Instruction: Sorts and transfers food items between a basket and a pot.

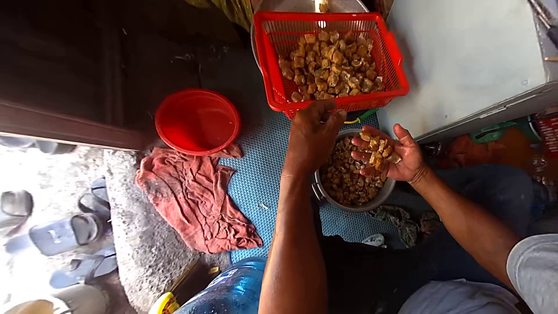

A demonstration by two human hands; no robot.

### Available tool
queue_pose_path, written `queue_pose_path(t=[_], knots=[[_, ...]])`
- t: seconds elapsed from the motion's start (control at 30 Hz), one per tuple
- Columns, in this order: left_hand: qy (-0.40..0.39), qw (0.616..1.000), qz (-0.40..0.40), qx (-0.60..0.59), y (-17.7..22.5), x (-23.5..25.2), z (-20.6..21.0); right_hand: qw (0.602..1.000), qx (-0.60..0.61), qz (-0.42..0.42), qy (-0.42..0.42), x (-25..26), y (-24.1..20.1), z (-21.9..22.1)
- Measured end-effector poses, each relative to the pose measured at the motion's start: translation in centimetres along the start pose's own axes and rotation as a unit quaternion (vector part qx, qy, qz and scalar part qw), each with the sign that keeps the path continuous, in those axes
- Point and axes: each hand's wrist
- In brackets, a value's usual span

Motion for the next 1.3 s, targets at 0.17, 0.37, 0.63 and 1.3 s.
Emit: queue_pose_path(t=[0.17, 0.37, 0.63, 1.3], knots=[[-0.012, 0.994, 0.048, 0.094, 0.2, -0.5, 0.4, 1.0, -0.009, -0.003, -0.004, 0.5, -0.2, 1.6], [-0.046, 0.986, 0.107, 0.123, 0.8, -0.4, 1.0, 1.0, -0.016, -0.015, -0.008, 1.5, -0.6, 3.6], [0.002, 0.982, 0.114, 0.152, 0.9, -0.1, 1.2, 0.994, -0.089, -0.064, -0.01, 2.9, -1.6, 6.2], [0.088, 0.971, 0.128, 0.185, 1.1, -0.2, 2.3, 0.994, -0.028, -0.105, -0.033, 5.4, -2.0, 7.1]])
Point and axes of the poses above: each hand's wrist, its own x-axis towards the middle knuckle, its own z-axis out of the palm, y = z × x, and after that the axes turned 13 degrees about x, right-handed
